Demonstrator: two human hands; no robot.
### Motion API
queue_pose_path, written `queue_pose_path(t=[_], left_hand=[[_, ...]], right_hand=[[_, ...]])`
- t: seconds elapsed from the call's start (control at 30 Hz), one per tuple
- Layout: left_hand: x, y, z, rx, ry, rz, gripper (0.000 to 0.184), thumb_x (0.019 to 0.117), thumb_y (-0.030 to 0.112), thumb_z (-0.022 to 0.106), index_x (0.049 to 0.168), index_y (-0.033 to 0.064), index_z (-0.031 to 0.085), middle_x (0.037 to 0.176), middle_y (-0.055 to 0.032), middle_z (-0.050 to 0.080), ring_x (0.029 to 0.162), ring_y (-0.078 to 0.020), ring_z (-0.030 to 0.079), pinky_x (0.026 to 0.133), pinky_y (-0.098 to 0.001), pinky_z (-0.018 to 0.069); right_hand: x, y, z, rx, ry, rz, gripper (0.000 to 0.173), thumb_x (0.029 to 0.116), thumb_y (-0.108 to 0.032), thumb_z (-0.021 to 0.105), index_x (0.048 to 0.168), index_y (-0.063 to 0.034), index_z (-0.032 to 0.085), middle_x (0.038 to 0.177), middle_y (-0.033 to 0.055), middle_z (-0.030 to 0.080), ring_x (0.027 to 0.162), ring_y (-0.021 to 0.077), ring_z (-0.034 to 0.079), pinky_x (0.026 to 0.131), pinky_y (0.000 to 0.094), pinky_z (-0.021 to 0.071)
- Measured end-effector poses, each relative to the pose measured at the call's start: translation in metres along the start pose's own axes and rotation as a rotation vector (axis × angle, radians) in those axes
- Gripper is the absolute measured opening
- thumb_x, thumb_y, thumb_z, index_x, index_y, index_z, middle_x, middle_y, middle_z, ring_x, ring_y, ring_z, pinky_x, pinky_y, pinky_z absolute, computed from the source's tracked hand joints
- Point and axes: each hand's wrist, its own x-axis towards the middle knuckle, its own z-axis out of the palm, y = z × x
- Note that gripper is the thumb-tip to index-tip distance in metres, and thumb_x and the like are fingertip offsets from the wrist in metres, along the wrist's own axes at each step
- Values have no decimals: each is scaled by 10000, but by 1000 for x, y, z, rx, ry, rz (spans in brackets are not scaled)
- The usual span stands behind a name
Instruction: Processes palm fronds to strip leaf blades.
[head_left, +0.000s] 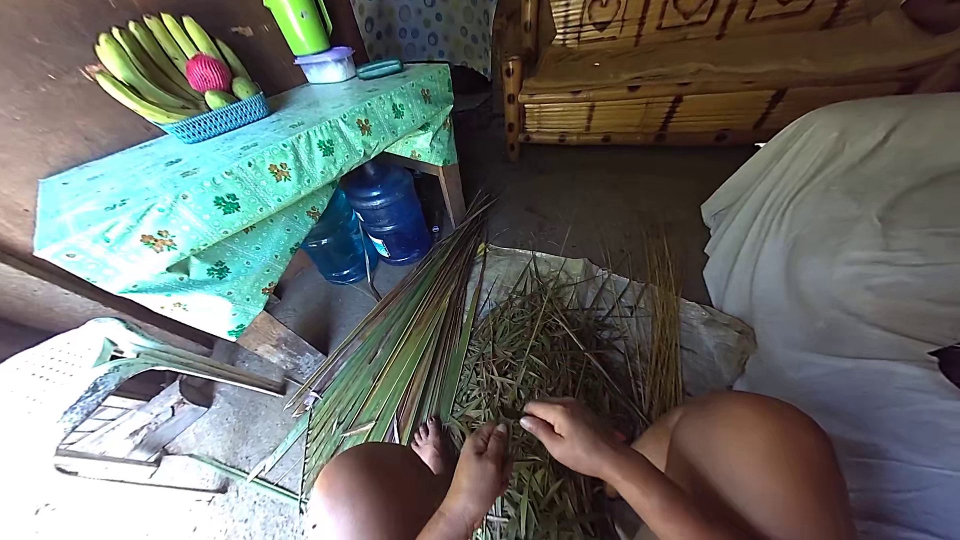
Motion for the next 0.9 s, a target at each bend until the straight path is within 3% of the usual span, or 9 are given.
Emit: queue_pose_path(t=[0.17, 0.27, 0.33, 0.4, 0.47, 0.6, 0.77, 0.83, 0.9], left_hand=[[-1, -6, -2, 162, 4, 74, 278, 1102, 176, 356, 913, 101, 546, 574, 71, 399, 439, -36, 362, 435, -202, 348], [-3, -7, -3, 150, -16, 78, 269, 1097, 167, 346, 927, 102, 544, 570, 77, 406, 437, -26, 368, 433, -191, 345], [-4, -2, -3, 103, -7, 49, 275, 1105, 155, 331, 954, 80, 547, 612, 54, 510, 473, -27, 476, 458, -182, 423], [-4, 4, -4, 26, -2, 4, 269, 1113, 142, 342, 1010, 58, 575, 769, 18, 626, 658, -59, 625, 626, -226, 554], [0, 4, -5, -54, 9, 26, 242, 1100, 112, 397, 1060, 42, 624, 895, 0, 659, 786, -74, 646, 751, -262, 570], [7, 0, -2, -196, 73, 114, 167, 1032, 28, 534, 1069, 43, 695, 975, -8, 702, 867, -81, 656, 813, -269, 560], [10, 0, 6, -274, 114, 144, 169, 998, -28, 562, 946, 27, 713, 877, -27, 712, 775, -93, 665, 749, -265, 576], [10, -3, 8, -26, 155, 231, 162, 1025, 28, 550, 1049, 9, 709, 911, -42, 715, 766, -102, 685, 741, -271, 599], [3, -8, 5, 488, 202, 373, 298, 1067, 131, 505, 1280, -15, 654, 985, -113, 728, 784, -167, 718, 769, -351, 615]], right_hand=[[24, 14, -26, -90, 133, 260, 419, 1091, -311, 441, 1064, 30, 683, 986, 221, 690, 972, 381, 680, 872, 562, 517], [31, 36, -43, 23, 375, 402, 398, 1093, -287, 453, 1083, 32, 690, 916, 226, 685, 912, 378, 676, 846, 579, 506], [30, 42, -43, 189, 536, 388, 352, 1098, -257, 453, 1078, 3, 690, 785, 108, 622, 713, 217, 603, 709, 422, 499], [23, 33, -36, 503, 560, 361, 351, 1110, -228, 410, 1144, -1, 675, 696, -13, 571, 528, 49, 498, 514, 218, 438], [12, 15, -27, 822, 421, 377, 367, 1114, -254, 390, 1207, 1, 637, 705, -15, 589, 478, 40, 476, 440, 189, 407], [-6, -6, -3, 809, 80, 246, 249, 974, -197, 631, 1148, -20, 649, 792, -25, 590, 561, 20, 469, 510, 197, 399], [0, -5, 16, 704, 151, 101, 100, 915, -114, 701, 951, -30, 662, 731, -69, 559, 630, -28, 493, 613, 154, 433], [3, 2, 10, 522, 143, 98, 133, 942, -143, 669, 920, -13, 657, 734, -31, 518, 638, 16, 456, 610, 189, 399], [3, 8, -4, 230, 80, 77, 222, 986, -165, 620, 988, 45, 694, 912, 120, 601, 787, 183, 552, 744, 340, 485]])
